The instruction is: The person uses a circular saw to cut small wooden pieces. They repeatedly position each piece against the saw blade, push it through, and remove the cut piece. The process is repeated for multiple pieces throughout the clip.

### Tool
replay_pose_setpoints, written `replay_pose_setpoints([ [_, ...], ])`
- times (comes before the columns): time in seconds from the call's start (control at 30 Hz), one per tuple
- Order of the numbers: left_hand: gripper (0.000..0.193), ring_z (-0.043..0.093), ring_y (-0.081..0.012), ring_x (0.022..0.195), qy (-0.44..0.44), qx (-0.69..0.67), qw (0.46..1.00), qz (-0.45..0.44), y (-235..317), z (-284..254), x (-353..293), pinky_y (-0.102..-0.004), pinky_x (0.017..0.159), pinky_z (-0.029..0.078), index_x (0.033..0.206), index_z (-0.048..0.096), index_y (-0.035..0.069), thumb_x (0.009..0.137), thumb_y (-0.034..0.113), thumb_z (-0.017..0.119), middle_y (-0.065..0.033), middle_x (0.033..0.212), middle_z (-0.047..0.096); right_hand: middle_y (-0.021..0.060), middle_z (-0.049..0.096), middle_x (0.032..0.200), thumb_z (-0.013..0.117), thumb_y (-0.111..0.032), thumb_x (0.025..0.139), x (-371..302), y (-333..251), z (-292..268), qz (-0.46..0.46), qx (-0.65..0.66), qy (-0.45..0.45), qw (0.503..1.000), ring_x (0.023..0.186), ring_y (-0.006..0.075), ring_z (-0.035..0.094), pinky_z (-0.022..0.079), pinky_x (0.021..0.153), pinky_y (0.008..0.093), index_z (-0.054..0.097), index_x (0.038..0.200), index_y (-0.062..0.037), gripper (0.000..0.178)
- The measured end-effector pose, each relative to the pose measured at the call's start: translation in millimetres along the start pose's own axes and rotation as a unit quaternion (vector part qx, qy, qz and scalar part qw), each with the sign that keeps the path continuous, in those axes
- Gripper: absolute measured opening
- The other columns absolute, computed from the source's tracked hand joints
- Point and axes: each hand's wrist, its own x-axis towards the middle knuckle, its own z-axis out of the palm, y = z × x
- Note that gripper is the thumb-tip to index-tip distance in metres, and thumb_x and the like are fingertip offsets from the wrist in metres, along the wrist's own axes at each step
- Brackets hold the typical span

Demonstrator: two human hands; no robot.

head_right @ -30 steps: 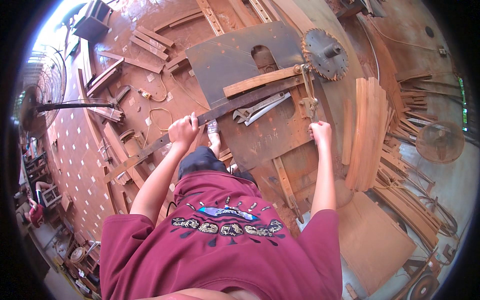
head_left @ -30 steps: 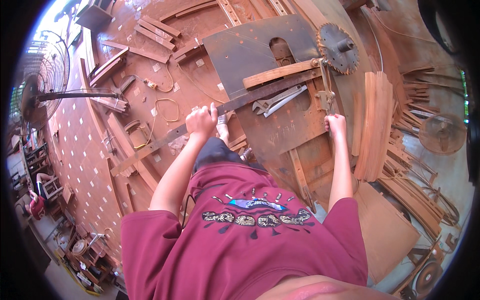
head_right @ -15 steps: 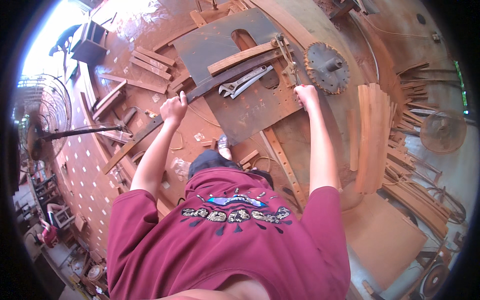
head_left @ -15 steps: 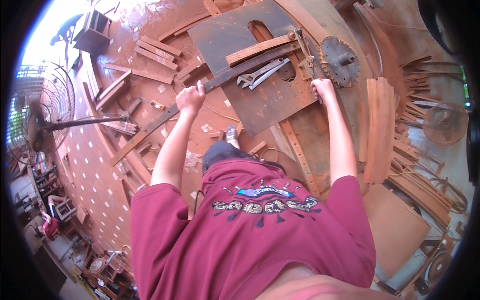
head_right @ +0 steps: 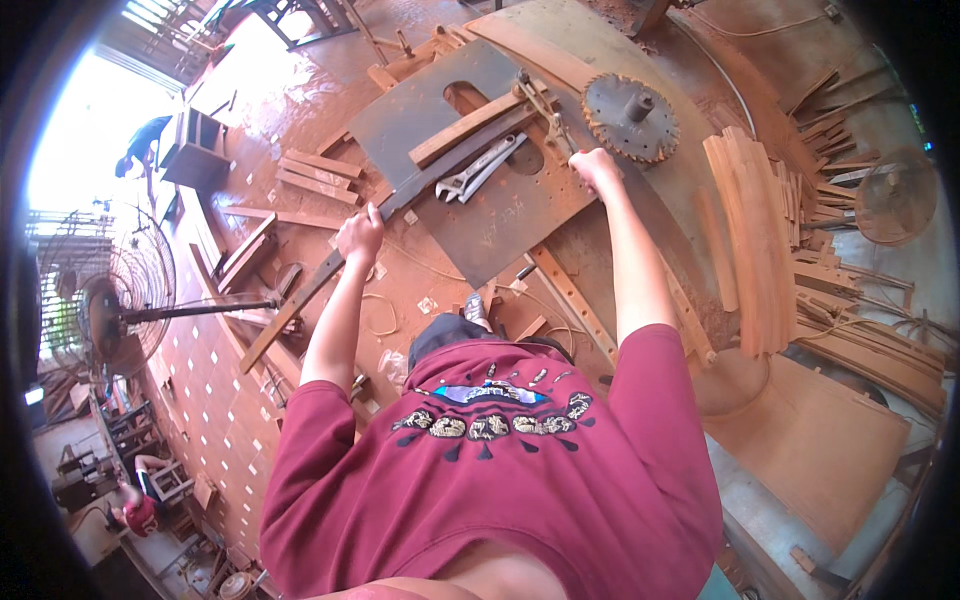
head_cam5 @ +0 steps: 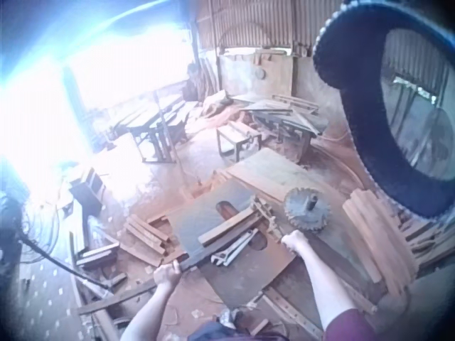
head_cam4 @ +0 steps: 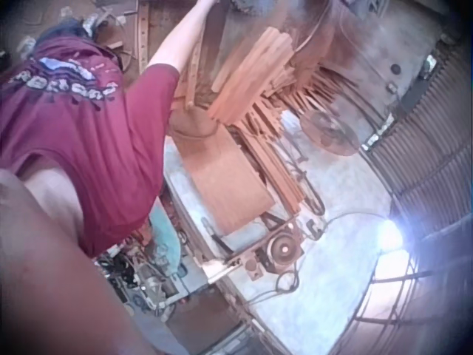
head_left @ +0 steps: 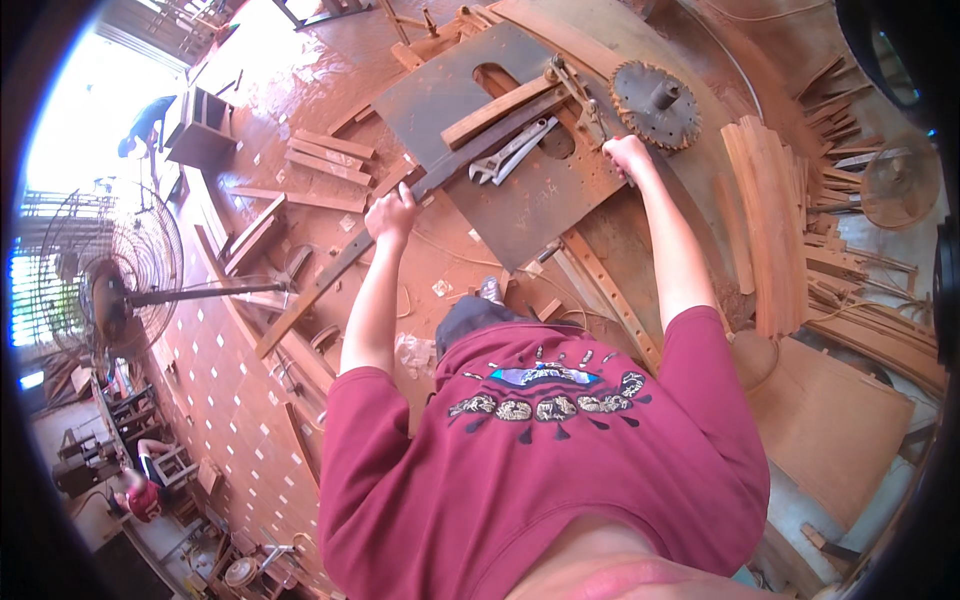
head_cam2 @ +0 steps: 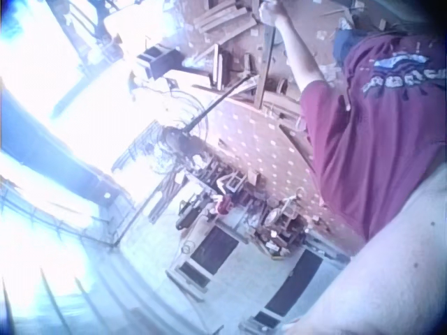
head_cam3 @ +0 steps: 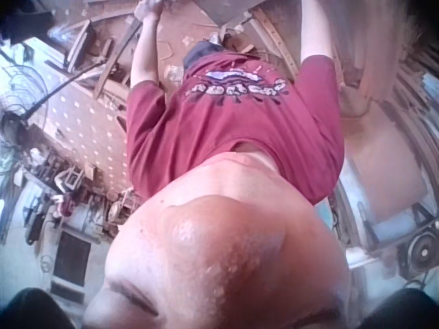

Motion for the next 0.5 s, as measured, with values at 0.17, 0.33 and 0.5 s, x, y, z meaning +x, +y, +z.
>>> replay_pose_setpoints([
  [0.17,0.065,0.072,-0.0382,0.085,-0.049,0.001,0.999,-0.008,-6,6,-14,-0.0477,0.081,0.055,0.084,0.077,0.004,0.101,0.049,0.033,-0.0224,0.085,0.073,0.0075,0.061,0.059,0.065,-0.032,0.075,-8,10,-1,-0.033,0.009,-0.008,0.999,0.048,0.0195,0.060,0.048,0.049,0.0364,0.064,0.072,-0.0008,0.032],
  [0.33,0.066,0.068,-0.0384,0.100,-0.061,-0.013,0.997,-0.034,7,2,-56,-0.0502,0.089,0.050,0.102,0.072,0.001,0.100,0.055,0.035,-0.0217,0.100,0.072,0.0043,0.059,0.062,0.067,-0.025,0.076,-47,39,-10,-0.008,0.038,-0.025,0.999,0.048,0.0153,0.054,0.047,0.046,0.0343,0.062,0.071,-0.0022,0.024],
  [0.5,0.071,0.050,-0.0364,0.125,0.014,-0.073,0.995,0.061,65,3,-105,-0.0502,0.104,0.038,0.132,0.052,-0.002,0.097,0.060,0.046,-0.0213,0.133,0.055,0.0018,0.052,0.058,0.068,-0.027,0.075,-78,84,-37,-0.014,0.036,-0.030,0.999,0.049,0.0131,0.051,0.045,0.047,0.0330,0.061,0.072,-0.0031,0.025],
])
